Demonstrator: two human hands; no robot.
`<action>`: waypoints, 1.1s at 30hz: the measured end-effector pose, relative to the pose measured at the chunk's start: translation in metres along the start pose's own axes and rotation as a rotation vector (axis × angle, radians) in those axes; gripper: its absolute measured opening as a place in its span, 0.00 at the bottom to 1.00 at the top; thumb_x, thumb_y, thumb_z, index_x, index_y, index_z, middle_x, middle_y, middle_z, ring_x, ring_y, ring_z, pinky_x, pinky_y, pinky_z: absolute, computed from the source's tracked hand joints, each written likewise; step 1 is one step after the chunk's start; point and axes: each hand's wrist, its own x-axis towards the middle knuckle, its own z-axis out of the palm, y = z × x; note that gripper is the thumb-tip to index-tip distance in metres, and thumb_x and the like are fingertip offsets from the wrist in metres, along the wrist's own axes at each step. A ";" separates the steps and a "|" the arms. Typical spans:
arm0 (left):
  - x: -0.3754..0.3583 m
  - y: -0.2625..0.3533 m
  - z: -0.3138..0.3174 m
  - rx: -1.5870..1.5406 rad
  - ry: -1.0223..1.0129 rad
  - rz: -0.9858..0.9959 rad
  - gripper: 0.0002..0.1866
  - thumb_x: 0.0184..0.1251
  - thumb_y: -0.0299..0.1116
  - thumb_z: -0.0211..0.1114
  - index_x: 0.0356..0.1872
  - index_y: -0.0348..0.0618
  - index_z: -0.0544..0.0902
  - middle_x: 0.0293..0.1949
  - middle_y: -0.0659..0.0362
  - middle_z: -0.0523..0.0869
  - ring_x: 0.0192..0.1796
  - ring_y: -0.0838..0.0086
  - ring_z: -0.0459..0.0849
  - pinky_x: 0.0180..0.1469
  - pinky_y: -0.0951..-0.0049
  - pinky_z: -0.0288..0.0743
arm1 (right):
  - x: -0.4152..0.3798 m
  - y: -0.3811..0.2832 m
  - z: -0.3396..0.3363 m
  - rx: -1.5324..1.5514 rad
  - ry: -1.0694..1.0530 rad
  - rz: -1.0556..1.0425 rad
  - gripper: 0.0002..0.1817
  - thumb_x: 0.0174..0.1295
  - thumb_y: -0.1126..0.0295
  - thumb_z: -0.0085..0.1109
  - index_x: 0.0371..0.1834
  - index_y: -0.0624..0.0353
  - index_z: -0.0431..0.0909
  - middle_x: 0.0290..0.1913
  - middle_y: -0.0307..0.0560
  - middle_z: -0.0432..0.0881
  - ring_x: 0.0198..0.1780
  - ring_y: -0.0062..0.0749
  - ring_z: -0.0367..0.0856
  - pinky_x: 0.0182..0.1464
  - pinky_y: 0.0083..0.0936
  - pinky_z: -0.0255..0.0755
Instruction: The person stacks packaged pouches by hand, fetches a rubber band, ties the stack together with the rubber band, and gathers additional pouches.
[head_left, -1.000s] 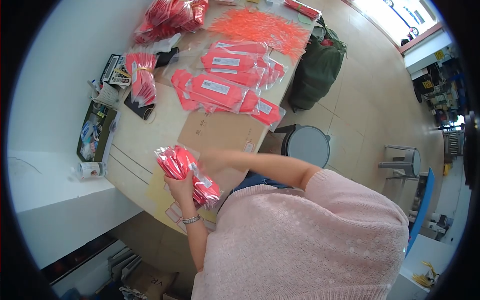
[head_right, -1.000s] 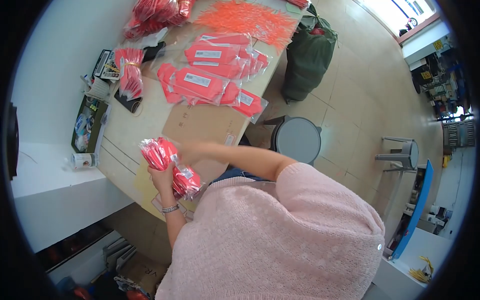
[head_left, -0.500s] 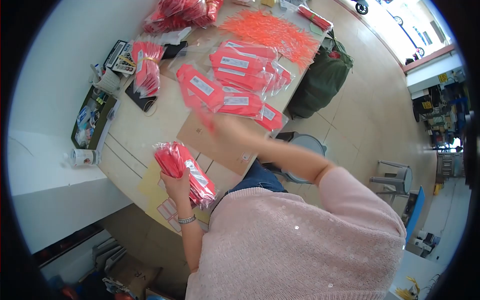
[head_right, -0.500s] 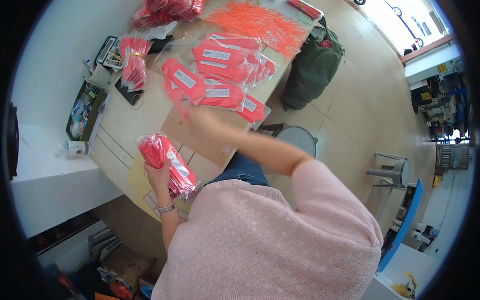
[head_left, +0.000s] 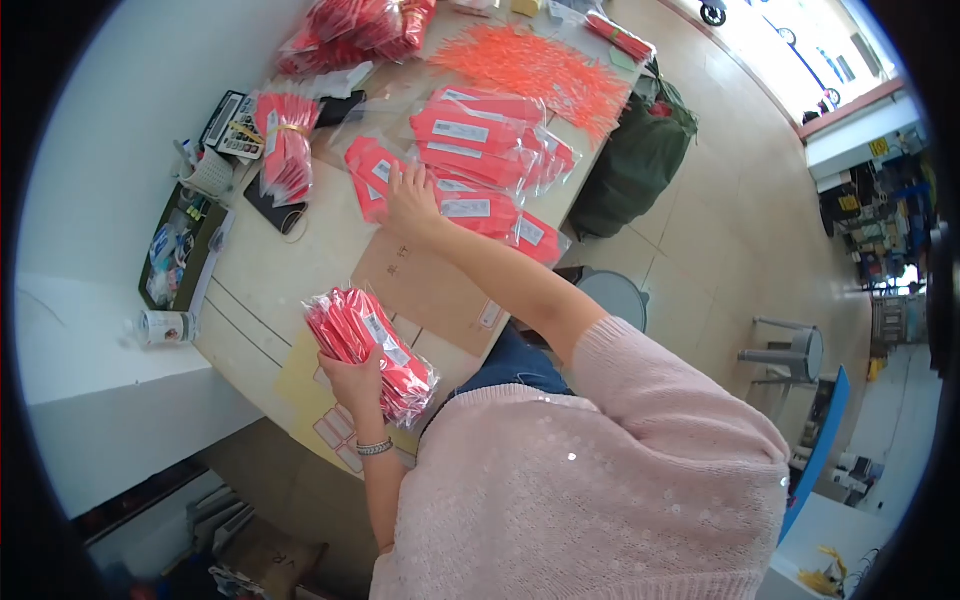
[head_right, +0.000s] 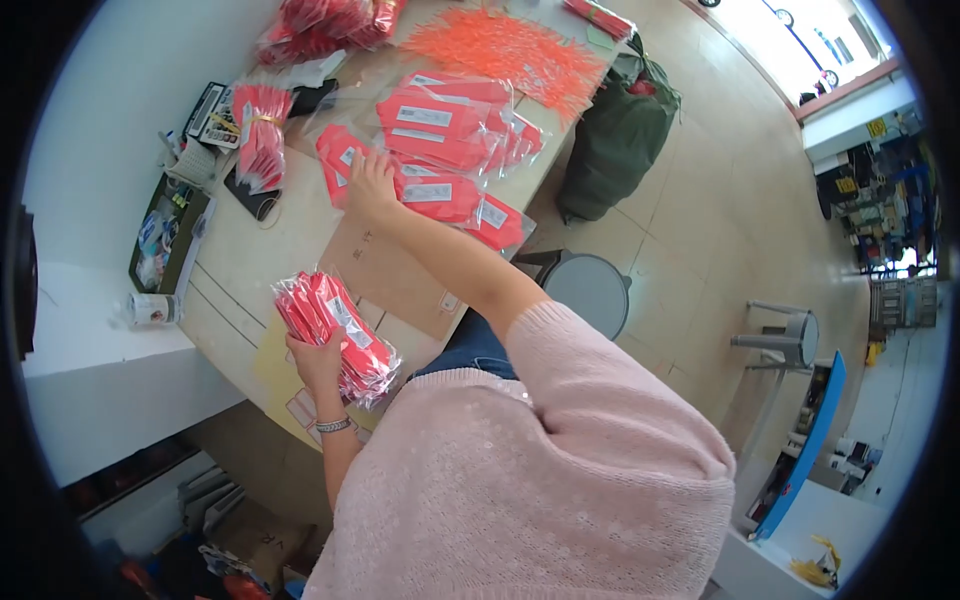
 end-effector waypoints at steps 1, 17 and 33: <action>-0.001 0.001 0.001 -0.008 -0.019 -0.001 0.48 0.39 0.43 0.74 0.60 0.30 0.58 0.54 0.41 0.73 0.55 0.51 0.75 0.57 0.62 0.68 | 0.013 0.002 0.004 -0.007 -0.262 0.061 0.40 0.49 0.64 0.60 0.62 0.75 0.54 0.50 0.67 0.72 0.37 0.49 0.80 0.38 0.36 0.76; 0.001 0.003 -0.008 -0.033 -0.069 -0.010 0.50 0.41 0.42 0.73 0.63 0.29 0.54 0.59 0.40 0.66 0.59 0.49 0.71 0.57 0.57 0.68 | -0.040 0.121 -0.072 -0.136 -0.555 -0.633 0.30 0.48 0.66 0.58 0.54 0.72 0.65 0.32 0.58 0.81 0.33 0.50 0.81 0.33 0.38 0.76; 0.000 0.000 -0.006 -0.041 -0.047 0.004 0.49 0.41 0.41 0.73 0.62 0.29 0.55 0.58 0.41 0.68 0.57 0.50 0.72 0.57 0.58 0.68 | 0.084 -0.075 0.047 -0.106 -0.787 0.310 0.32 0.58 0.63 0.50 0.63 0.71 0.60 0.60 0.69 0.67 0.46 0.83 0.70 0.32 0.56 0.76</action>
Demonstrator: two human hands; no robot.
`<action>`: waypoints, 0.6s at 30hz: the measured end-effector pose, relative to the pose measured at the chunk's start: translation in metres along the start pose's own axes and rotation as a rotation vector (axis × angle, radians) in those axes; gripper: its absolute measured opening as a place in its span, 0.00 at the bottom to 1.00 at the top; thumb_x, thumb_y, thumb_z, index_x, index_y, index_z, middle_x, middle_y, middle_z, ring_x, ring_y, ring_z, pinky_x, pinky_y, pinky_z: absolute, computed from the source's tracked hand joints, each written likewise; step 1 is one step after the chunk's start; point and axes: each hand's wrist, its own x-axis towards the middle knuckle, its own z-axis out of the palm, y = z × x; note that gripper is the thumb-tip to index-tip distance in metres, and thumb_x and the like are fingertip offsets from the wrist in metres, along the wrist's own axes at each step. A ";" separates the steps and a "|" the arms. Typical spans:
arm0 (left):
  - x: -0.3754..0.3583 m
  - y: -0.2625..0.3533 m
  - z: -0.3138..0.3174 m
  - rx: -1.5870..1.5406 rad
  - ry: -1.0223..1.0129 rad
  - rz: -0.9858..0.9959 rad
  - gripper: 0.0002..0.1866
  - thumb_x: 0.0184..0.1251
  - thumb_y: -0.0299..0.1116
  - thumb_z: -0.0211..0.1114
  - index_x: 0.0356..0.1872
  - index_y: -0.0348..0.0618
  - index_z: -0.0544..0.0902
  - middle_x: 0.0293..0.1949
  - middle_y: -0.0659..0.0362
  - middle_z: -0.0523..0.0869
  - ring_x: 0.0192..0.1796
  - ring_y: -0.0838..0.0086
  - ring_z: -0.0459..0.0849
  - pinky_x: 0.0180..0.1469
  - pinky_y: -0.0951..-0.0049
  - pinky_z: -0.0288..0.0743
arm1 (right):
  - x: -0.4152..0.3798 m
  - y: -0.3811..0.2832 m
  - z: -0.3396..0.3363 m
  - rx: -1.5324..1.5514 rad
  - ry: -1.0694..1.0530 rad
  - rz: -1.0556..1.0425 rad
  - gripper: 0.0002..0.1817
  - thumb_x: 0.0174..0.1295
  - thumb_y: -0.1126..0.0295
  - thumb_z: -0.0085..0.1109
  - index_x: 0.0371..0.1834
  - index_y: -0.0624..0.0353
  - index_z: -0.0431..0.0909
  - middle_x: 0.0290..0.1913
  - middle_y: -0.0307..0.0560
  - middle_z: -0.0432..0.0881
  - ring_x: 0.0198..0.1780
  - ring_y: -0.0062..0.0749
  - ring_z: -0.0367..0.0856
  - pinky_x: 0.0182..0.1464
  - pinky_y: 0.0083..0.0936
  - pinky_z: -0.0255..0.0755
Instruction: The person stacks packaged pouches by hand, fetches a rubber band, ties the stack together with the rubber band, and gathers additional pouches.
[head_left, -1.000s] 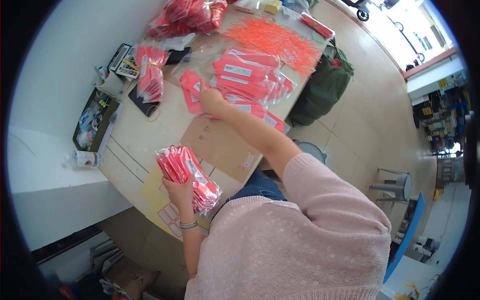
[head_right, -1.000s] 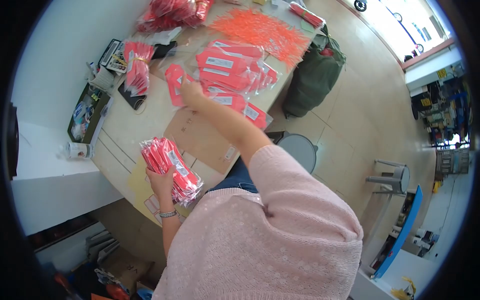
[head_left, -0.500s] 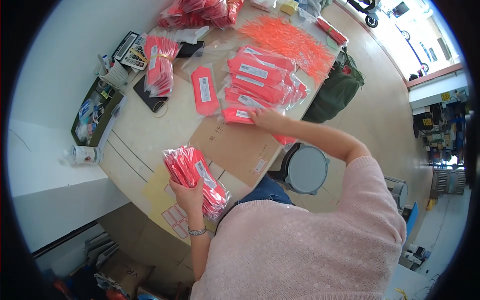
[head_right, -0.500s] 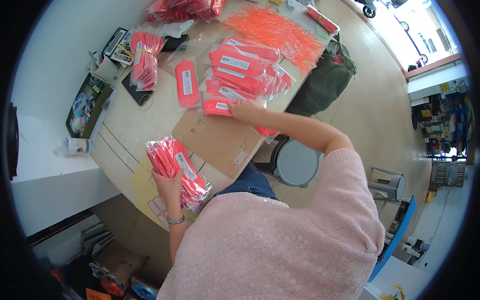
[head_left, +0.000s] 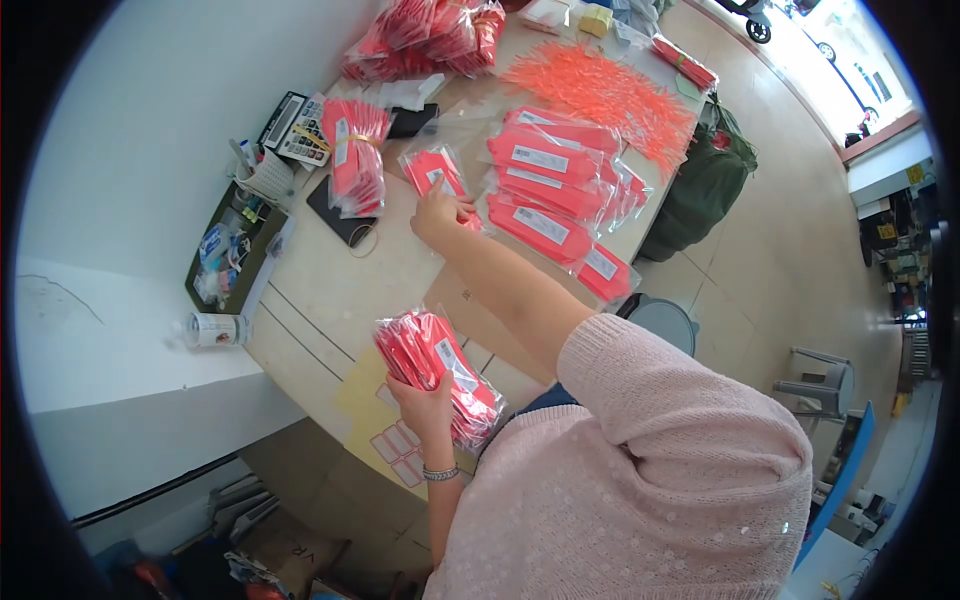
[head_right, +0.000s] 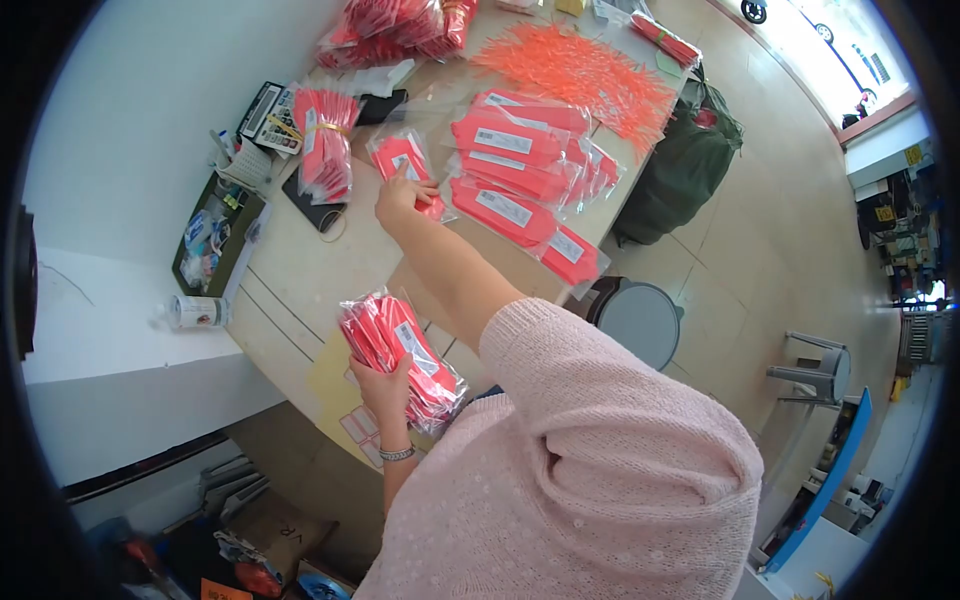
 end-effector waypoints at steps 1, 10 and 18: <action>0.000 -0.001 -0.001 0.001 -0.003 0.001 0.49 0.41 0.42 0.73 0.62 0.29 0.55 0.58 0.41 0.68 0.57 0.49 0.72 0.57 0.58 0.68 | -0.002 0.004 0.000 -0.028 0.025 -0.013 0.33 0.58 0.62 0.51 0.64 0.71 0.59 0.61 0.69 0.65 0.46 0.86 0.68 0.31 0.59 0.75; -0.001 -0.002 -0.001 -0.001 0.003 0.009 0.51 0.41 0.44 0.73 0.63 0.27 0.54 0.58 0.39 0.67 0.57 0.47 0.72 0.57 0.57 0.67 | -0.023 0.059 -0.045 0.104 0.120 -0.536 0.12 0.54 0.68 0.50 0.34 0.65 0.80 0.33 0.62 0.81 0.36 0.48 0.83 0.32 0.38 0.79; 0.006 -0.006 0.007 -0.341 -0.070 0.047 0.55 0.38 0.49 0.76 0.63 0.27 0.53 0.57 0.40 0.68 0.59 0.51 0.70 0.60 0.59 0.65 | -0.261 0.104 0.033 0.606 -0.327 -0.511 0.32 0.49 0.62 0.55 0.57 0.67 0.63 0.35 0.71 0.78 0.43 0.54 0.79 0.47 0.44 0.73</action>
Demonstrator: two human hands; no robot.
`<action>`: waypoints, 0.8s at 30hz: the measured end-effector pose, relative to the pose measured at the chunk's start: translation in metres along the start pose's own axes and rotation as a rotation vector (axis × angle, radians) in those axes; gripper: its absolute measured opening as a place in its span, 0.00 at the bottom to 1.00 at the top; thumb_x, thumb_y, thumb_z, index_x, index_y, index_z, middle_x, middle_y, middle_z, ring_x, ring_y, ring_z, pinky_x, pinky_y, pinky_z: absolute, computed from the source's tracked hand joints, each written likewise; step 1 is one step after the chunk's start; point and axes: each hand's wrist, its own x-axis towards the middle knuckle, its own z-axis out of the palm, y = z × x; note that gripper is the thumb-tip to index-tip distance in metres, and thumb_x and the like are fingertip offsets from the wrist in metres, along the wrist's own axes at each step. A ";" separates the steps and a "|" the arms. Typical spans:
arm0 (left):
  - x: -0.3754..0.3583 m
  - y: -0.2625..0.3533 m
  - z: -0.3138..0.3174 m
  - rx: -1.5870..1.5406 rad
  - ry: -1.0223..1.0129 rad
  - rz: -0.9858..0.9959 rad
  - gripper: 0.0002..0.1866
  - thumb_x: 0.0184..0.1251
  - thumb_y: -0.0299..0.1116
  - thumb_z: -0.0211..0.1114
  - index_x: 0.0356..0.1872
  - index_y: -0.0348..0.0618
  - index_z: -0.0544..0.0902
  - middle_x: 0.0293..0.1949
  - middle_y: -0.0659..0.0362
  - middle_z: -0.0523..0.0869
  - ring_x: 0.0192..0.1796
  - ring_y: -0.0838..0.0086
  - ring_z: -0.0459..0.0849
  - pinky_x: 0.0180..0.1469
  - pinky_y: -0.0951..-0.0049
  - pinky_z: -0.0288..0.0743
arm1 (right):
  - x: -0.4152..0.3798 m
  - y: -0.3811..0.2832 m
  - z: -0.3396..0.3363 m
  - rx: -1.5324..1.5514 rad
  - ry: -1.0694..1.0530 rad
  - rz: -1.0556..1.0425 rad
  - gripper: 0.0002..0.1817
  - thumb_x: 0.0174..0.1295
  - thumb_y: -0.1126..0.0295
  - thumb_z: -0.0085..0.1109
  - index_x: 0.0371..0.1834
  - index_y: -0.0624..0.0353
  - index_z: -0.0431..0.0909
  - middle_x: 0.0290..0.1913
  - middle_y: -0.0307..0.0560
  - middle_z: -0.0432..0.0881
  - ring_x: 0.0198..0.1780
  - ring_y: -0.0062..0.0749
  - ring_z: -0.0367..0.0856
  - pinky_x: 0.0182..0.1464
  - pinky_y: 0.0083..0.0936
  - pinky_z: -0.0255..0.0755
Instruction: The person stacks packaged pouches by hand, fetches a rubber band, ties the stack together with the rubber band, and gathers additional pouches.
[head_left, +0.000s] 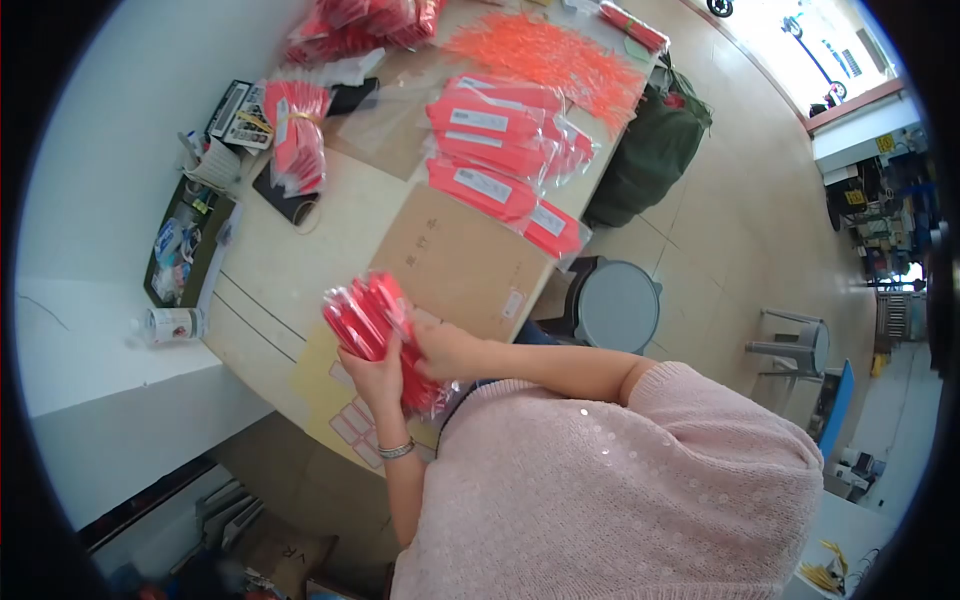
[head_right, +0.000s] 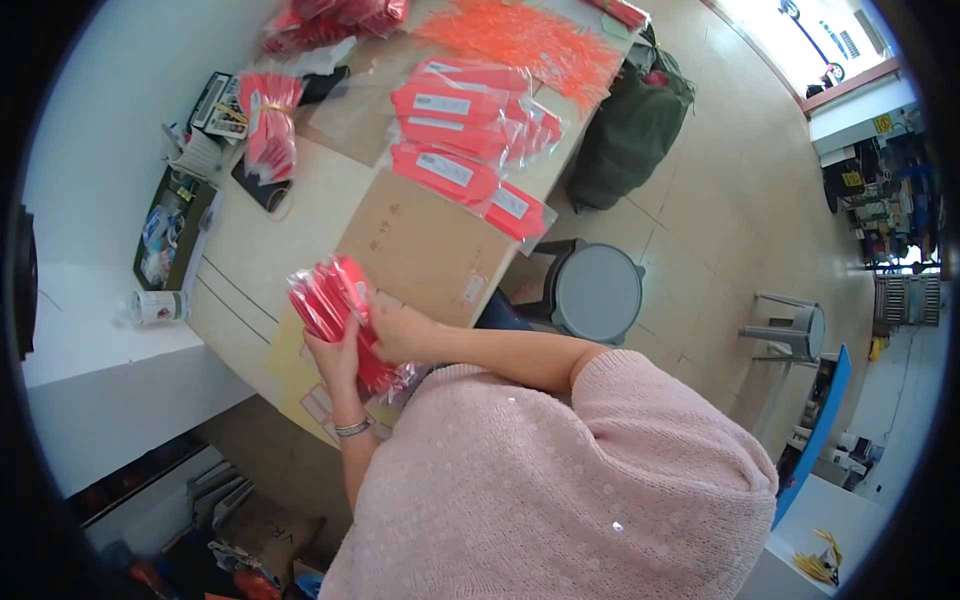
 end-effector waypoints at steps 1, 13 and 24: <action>-0.004 0.001 0.004 0.047 0.003 0.019 0.56 0.38 0.49 0.76 0.62 0.26 0.53 0.57 0.39 0.67 0.60 0.51 0.69 0.60 0.59 0.64 | -0.004 0.006 0.014 -0.084 0.061 -0.068 0.33 0.50 0.61 0.54 0.58 0.68 0.62 0.39 0.73 0.76 0.47 0.53 0.77 0.50 0.44 0.71; -0.019 0.018 0.006 0.440 0.110 0.033 0.54 0.37 0.42 0.75 0.61 0.21 0.52 0.54 0.35 0.67 0.57 0.46 0.69 0.58 0.57 0.67 | 0.072 0.122 -0.101 -1.087 0.770 0.143 0.19 0.52 0.65 0.55 0.41 0.73 0.74 0.35 0.59 0.79 0.35 0.47 0.82 0.35 0.37 0.78; -0.021 0.020 0.004 0.366 0.102 0.021 0.52 0.36 0.43 0.76 0.59 0.25 0.55 0.53 0.37 0.69 0.56 0.47 0.70 0.56 0.57 0.68 | 0.006 0.015 -0.085 -0.621 0.283 -0.132 0.08 0.52 0.70 0.54 0.33 0.62 0.76 0.29 0.54 0.80 0.32 0.45 0.82 0.31 0.36 0.77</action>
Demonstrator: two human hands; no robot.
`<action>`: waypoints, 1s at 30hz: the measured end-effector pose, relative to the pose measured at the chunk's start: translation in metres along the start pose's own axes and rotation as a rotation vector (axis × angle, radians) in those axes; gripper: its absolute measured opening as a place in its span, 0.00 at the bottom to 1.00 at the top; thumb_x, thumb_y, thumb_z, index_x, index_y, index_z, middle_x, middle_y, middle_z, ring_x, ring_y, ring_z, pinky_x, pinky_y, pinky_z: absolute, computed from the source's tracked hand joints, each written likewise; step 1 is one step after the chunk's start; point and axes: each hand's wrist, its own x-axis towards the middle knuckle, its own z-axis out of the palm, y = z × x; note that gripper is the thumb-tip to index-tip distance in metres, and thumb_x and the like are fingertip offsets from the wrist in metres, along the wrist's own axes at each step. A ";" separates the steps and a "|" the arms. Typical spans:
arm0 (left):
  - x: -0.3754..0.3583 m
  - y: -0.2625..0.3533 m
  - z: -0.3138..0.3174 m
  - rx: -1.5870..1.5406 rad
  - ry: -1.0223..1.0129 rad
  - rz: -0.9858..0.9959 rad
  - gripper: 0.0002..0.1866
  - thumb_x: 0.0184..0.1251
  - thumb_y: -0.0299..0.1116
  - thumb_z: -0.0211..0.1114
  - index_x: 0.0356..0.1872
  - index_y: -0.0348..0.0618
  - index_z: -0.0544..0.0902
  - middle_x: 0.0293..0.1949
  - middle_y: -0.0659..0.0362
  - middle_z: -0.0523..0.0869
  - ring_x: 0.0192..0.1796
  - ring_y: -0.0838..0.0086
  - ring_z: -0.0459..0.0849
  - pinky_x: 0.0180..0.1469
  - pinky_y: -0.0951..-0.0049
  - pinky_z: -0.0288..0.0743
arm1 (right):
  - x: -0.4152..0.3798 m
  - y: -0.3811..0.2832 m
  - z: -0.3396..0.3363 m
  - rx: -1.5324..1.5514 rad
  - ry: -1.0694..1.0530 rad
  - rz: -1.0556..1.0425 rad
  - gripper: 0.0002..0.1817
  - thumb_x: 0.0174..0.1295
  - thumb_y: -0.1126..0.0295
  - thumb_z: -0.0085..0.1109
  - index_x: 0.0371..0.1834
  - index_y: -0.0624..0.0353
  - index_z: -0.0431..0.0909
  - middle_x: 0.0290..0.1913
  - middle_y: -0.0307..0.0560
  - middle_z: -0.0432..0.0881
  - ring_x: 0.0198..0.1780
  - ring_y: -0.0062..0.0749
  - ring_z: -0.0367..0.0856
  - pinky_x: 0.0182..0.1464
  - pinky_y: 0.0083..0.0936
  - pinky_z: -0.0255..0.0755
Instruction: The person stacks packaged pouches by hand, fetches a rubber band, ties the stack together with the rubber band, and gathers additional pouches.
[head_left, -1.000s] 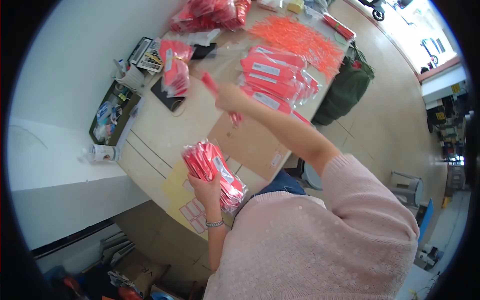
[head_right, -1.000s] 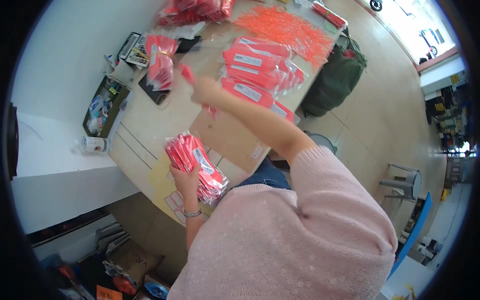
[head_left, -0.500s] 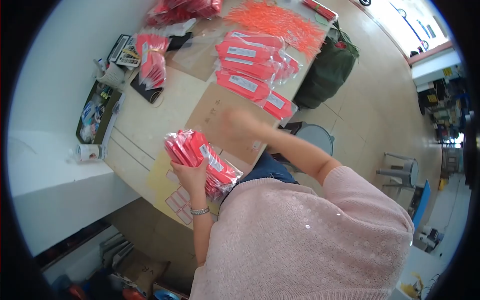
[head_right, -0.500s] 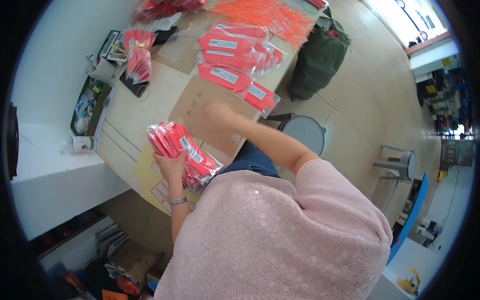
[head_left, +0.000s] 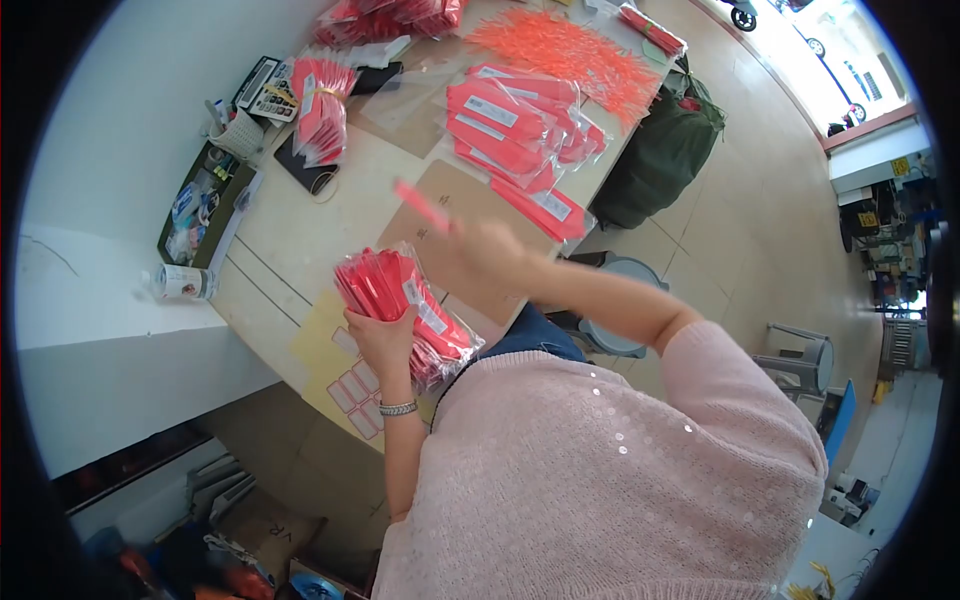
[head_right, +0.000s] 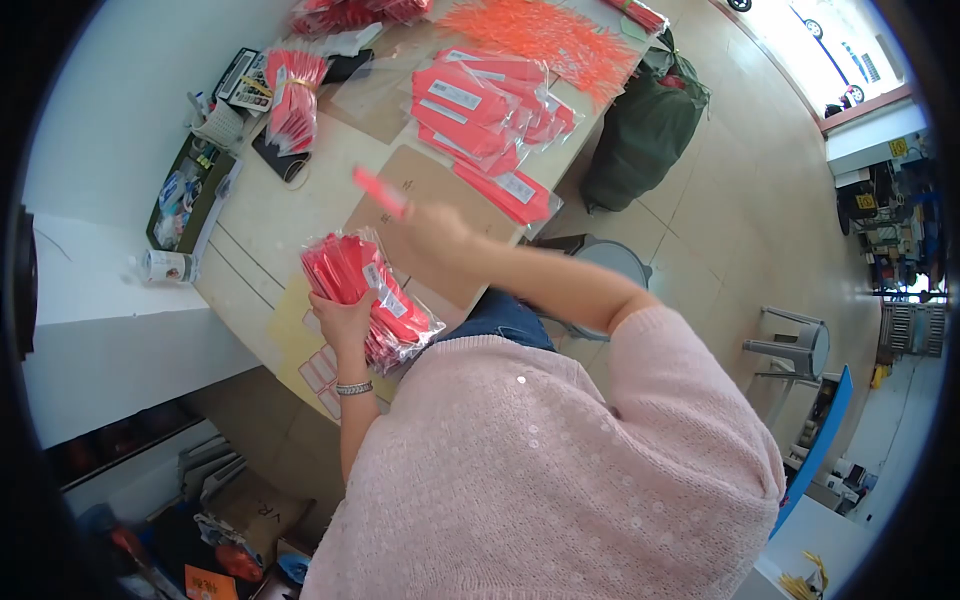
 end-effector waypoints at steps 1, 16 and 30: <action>0.001 0.000 0.000 -0.012 -0.007 0.009 0.52 0.36 0.44 0.76 0.59 0.25 0.55 0.53 0.37 0.69 0.56 0.47 0.70 0.56 0.57 0.68 | -0.014 -0.017 0.015 0.190 0.013 -0.037 0.10 0.54 0.68 0.53 0.34 0.64 0.73 0.26 0.60 0.80 0.30 0.53 0.81 0.33 0.42 0.75; 0.007 -0.032 0.010 -0.298 -0.133 0.106 0.56 0.32 0.51 0.79 0.60 0.29 0.58 0.56 0.39 0.67 0.60 0.51 0.68 0.60 0.58 0.64 | -0.059 -0.015 0.078 0.725 0.098 0.098 0.21 0.65 0.59 0.44 0.44 0.69 0.72 0.33 0.67 0.79 0.36 0.60 0.79 0.41 0.45 0.73; 0.010 -0.038 0.015 -0.356 -0.122 0.111 0.53 0.32 0.50 0.79 0.59 0.33 0.60 0.55 0.41 0.69 0.57 0.51 0.70 0.58 0.57 0.66 | -0.054 -0.016 0.059 0.701 0.135 0.031 0.24 0.61 0.60 0.53 0.57 0.65 0.69 0.34 0.62 0.79 0.34 0.54 0.79 0.38 0.38 0.73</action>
